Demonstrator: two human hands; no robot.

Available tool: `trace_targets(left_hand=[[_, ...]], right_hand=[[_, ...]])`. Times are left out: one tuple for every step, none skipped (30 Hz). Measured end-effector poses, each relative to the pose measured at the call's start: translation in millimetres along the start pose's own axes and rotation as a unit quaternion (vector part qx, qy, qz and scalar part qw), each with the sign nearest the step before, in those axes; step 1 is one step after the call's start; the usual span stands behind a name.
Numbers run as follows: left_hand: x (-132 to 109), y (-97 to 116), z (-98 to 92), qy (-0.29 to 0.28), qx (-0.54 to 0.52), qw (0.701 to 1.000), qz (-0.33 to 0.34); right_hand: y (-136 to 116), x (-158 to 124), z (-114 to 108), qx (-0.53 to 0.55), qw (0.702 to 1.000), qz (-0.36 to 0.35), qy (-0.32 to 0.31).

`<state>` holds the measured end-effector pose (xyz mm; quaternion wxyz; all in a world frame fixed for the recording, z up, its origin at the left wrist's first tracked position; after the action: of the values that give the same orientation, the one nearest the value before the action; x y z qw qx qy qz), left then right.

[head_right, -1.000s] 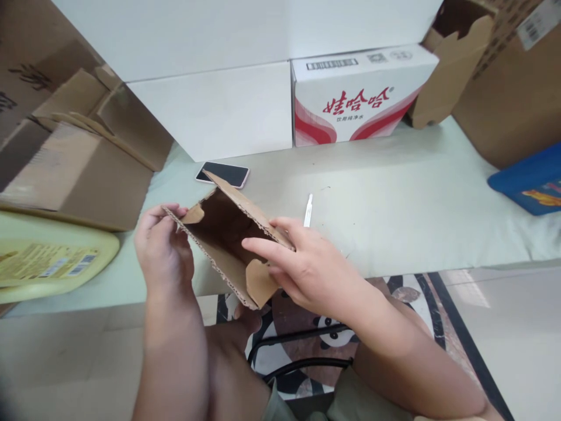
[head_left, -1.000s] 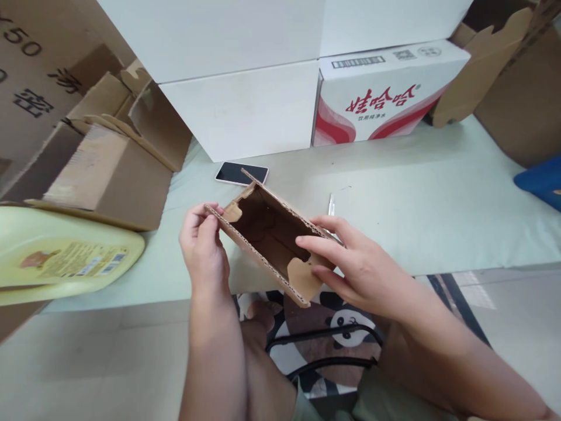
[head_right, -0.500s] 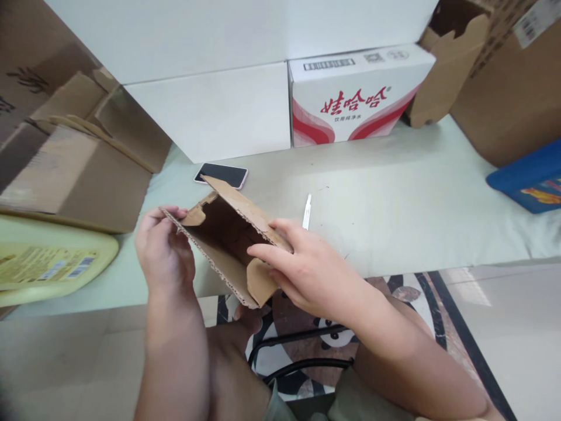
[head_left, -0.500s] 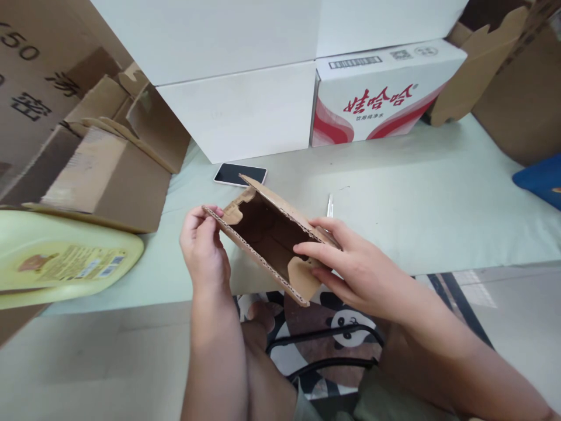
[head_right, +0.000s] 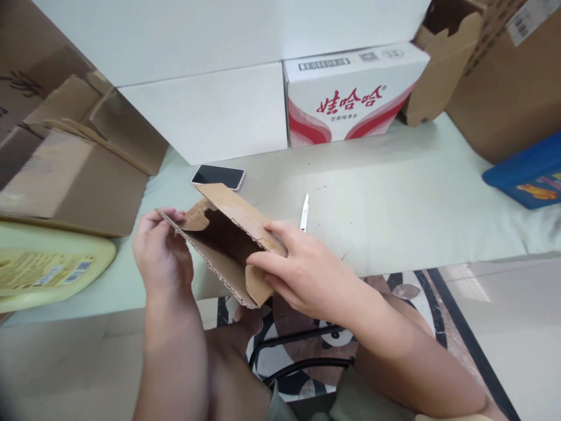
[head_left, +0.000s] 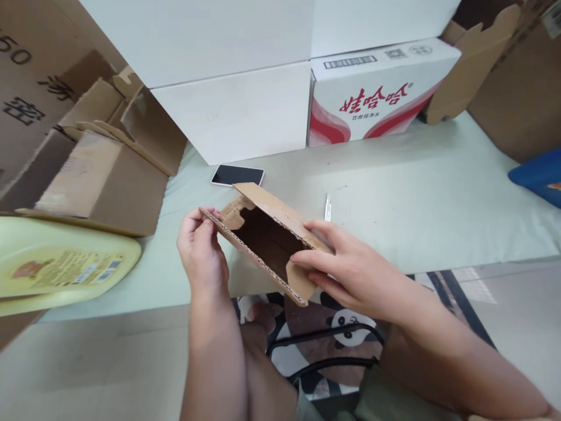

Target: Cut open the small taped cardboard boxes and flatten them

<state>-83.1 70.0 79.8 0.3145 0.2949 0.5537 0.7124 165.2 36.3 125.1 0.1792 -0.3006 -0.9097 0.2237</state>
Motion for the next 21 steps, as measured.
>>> trace_targets(left_hand=[[0.0,-0.2,-0.3,0.0,-0.001,1.0,-0.002],[-0.1,-0.4,-0.4,0.0,-0.002,1.0,-0.003],[-0.2,-0.6,-0.3,-0.001,-0.004,1.0,-0.004],[-0.4,-0.6,-0.1,-0.001,-0.006,1.0,-0.005],[-0.6,-0.6,0.2,-0.001,-0.007,1.0,-0.005],[-0.9,-0.5,0.3,0.001,-0.007,1.0,-0.005],[-1.0,-0.5,0.3,0.004,-0.006,1.0,-0.004],[-1.1,-0.5,0.4,0.006,-0.004,1.0,-0.003],[-1.1,-0.7,0.4,0.007,-0.001,1.0,-0.002],[-0.9,-0.8,0.4,0.008,0.001,1.0,0.0],[-0.7,-1.0,0.5,0.008,0.004,1.0,0.001],[-0.5,-1.1,0.7,0.006,0.008,1.0,0.003],[-0.2,-1.1,0.9,0.003,0.011,1.0,0.006],[-0.1,-1.0,1.0,0.001,0.014,1.0,0.008],[0.0,-1.1,0.9,-0.001,0.017,1.0,0.008],[0.1,-1.3,0.9,-0.002,0.019,1.0,0.008],[0.1,-1.5,0.8,-0.003,0.02,1.0,0.006],[-0.1,-1.6,0.6,-0.002,0.018,1.0,0.004],[-0.3,-1.7,0.6,-0.001,0.015,1.0,0.001],[-0.5,-1.6,0.5,0.0,0.011,1.0,-0.001],[-0.8,-1.3,0.5,0.002,0.007,1.0,-0.002]], right_hand=[[0.3,-0.1,0.2,0.001,1.0,0.001,-0.003],[0.6,-0.4,0.2,0.003,1.0,0.003,-0.006],[0.6,-0.8,0.3,0.006,1.0,0.003,-0.009],[0.5,-1.3,0.1,0.009,1.0,0.003,-0.012],[0.3,-1.8,0.0,0.012,1.0,0.001,-0.014],[-0.1,-2.3,0.0,0.013,1.0,0.0,-0.017],[-0.4,-2.8,0.3,0.013,1.0,-0.001,-0.02],[-0.6,-3.3,0.9,0.012,1.0,-0.002,-0.025],[-0.7,-3.7,1.8,0.011,0.999,-0.003,-0.03],[-1.0,-3.9,3.0,0.008,0.999,-0.005,-0.037],[-1.4,-4.1,4.2,0.005,0.999,-0.007,-0.043],[-1.8,-4.1,5.1,0.002,0.999,-0.011,-0.046],[-2.3,-4.0,5.8,-0.002,0.999,-0.014,-0.049],[-2.8,-3.9,6.1,-0.005,0.999,-0.018,-0.049],[-3.0,-3.6,6.3,-0.007,0.999,-0.02,-0.049],[-3.0,-3.4,6.7,-0.008,0.999,-0.021,-0.049],[-2.9,-3.1,6.9,-0.008,0.999,-0.02,-0.049],[-2.8,-2.8,7.4,-0.008,0.998,-0.02,-0.051],[-2.9,-2.5,7.9,-0.009,0.998,-0.019,-0.053],[-3.0,-2.2,8.2,-0.009,0.998,-0.019,-0.055],[-3.2,-2.0,8.4,-0.009,0.998,-0.02,-0.056]])
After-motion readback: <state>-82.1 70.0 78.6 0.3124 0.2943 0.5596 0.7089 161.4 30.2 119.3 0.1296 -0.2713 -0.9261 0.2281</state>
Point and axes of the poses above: each hand's wrist, its own x-axis towards the middle knuckle, its own z-axis out of the palm, y = z × x, the point moved 9 cm from there along x, towards the middle knuckle, and after that the axes turned 5 degrees about -z, right-handed, at the moved point
